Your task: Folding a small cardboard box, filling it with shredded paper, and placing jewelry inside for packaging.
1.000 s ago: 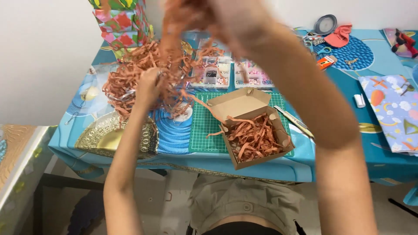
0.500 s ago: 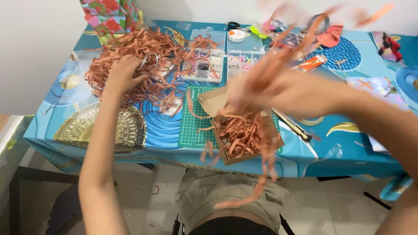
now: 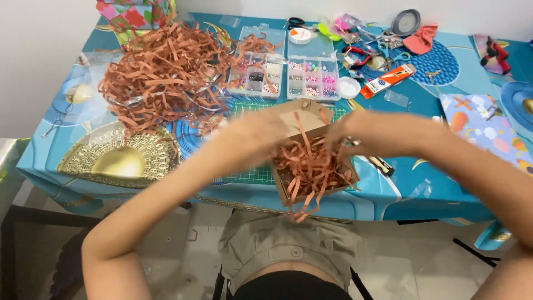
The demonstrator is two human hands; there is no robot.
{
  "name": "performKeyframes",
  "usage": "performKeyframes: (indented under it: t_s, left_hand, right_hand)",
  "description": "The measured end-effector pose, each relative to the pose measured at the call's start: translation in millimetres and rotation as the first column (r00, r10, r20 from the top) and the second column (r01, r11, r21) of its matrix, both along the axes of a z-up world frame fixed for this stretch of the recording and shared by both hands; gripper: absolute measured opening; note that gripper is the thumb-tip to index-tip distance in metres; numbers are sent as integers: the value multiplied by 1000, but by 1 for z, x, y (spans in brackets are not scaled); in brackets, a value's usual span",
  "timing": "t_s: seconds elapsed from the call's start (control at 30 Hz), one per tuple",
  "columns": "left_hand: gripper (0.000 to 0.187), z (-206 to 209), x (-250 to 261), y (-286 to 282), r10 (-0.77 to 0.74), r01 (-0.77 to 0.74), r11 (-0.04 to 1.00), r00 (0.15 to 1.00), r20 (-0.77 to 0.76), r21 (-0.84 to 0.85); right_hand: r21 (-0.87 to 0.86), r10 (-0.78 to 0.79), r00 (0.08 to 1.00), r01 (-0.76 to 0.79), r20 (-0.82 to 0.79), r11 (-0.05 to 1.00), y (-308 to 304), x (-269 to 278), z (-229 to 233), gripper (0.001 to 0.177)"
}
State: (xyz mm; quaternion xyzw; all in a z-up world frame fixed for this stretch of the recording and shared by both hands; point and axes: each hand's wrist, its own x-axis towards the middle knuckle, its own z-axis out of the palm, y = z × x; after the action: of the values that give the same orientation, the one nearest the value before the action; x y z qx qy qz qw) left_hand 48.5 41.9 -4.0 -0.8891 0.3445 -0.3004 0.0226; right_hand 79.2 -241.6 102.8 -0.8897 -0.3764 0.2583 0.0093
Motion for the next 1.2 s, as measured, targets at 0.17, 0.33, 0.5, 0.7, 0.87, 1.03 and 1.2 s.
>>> performKeyframes:
  t_s: [0.17,0.33,0.5,0.7,0.87,1.03,1.2]
  left_hand:
    - [51,-103,16,-82,-283,345,939,784,-552,8]
    - [36,-105,63,-87,-77,245,954,756,-650,173]
    - [25,-14,39,-64,-253,373,927,710,-657,47]
    - [27,-19,-13,-22,-503,485,859,860,-84,-165]
    - [19,-63,-41,-18,-663,573,748,619,420,336]
    - [16,-53,-41,-37,-649,594,758,640,412,271]
    - [23,-69,-47,-45,-664,688,712,725,181,-141]
  right_hand:
    - [-207,368,910,-330,189,921,-34,66,-230,40]
    - [-187,350,905,-310,241,932,-37,64,-192,37]
    - [20,97,994,-98,50,995,0,-4,-24,41]
    - [204,128,907,-224,402,953,-48,-19,-29,29]
    - [253,446,587,-753,676,607,-40,-44,-90,42]
    - [83,428,361,-835,828,544,-34,-44,-151,18]
    - [573,270,833,-534,482,622,-21,-48,-130,10]
